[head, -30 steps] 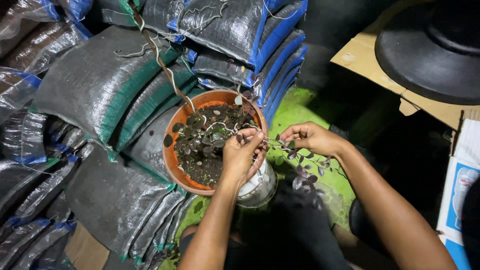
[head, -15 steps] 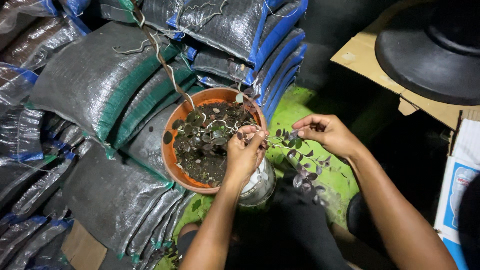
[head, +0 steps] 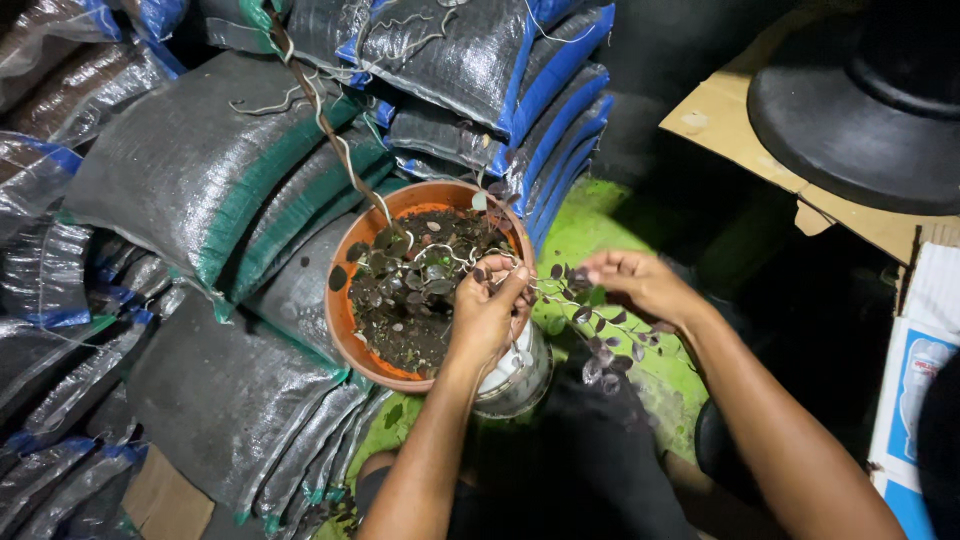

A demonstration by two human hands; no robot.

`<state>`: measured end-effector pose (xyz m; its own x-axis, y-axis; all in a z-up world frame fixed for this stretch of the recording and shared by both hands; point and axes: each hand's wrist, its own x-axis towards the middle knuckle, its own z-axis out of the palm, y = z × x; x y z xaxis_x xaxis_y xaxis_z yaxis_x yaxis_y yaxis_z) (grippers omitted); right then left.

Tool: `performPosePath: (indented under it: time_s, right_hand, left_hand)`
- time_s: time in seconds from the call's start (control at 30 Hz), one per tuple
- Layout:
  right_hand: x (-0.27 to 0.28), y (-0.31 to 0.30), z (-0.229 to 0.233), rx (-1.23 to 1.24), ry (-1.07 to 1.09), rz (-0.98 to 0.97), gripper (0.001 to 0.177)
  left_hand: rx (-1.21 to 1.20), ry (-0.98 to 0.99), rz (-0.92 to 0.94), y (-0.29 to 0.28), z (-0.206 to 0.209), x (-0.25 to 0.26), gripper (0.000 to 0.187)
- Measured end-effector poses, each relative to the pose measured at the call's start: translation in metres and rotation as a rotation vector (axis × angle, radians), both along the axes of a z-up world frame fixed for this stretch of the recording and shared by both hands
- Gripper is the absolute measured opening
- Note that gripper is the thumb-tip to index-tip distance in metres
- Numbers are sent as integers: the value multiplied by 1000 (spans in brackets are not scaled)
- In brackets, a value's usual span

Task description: The person tends to a potted plant by hand, carefully arranging and untangling its vines and leaves. They also pick up a small black tray containing a plant and some tools from the floor.

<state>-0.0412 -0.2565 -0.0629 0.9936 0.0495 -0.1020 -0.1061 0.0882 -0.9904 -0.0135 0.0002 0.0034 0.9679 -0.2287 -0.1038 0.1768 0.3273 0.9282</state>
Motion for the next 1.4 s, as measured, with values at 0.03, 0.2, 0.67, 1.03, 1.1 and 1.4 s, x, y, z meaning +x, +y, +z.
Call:
performPosePath:
  time_s: [0.03, 0.2, 0.67, 1.03, 1.1, 1.4]
  right_hand:
    - [-2, 2, -9, 0, 2, 3, 29]
    - [-17, -6, -24, -2, -26, 32, 26]
    - [8, -18, -82, -74, -109, 163, 25]
    - [5, -21, -138, -241, -5, 392, 35]
    - [-24, 30, -4, -192, -26, 431, 39]
    - [-16, 41, 46, -219, -81, 550, 36]
  left_hand:
    - [0, 2, 3, -1, 0, 2, 17]
    - [-39, 14, 2, -4, -6, 8, 19]
    - [-27, 49, 0, 3, -10, 8, 26]
    - [1, 69, -25, 4, 2, 5, 25]
    - [32, 46, -20, 4, -1, 6, 26]
    - [13, 85, -74, 12, -5, 12, 25]
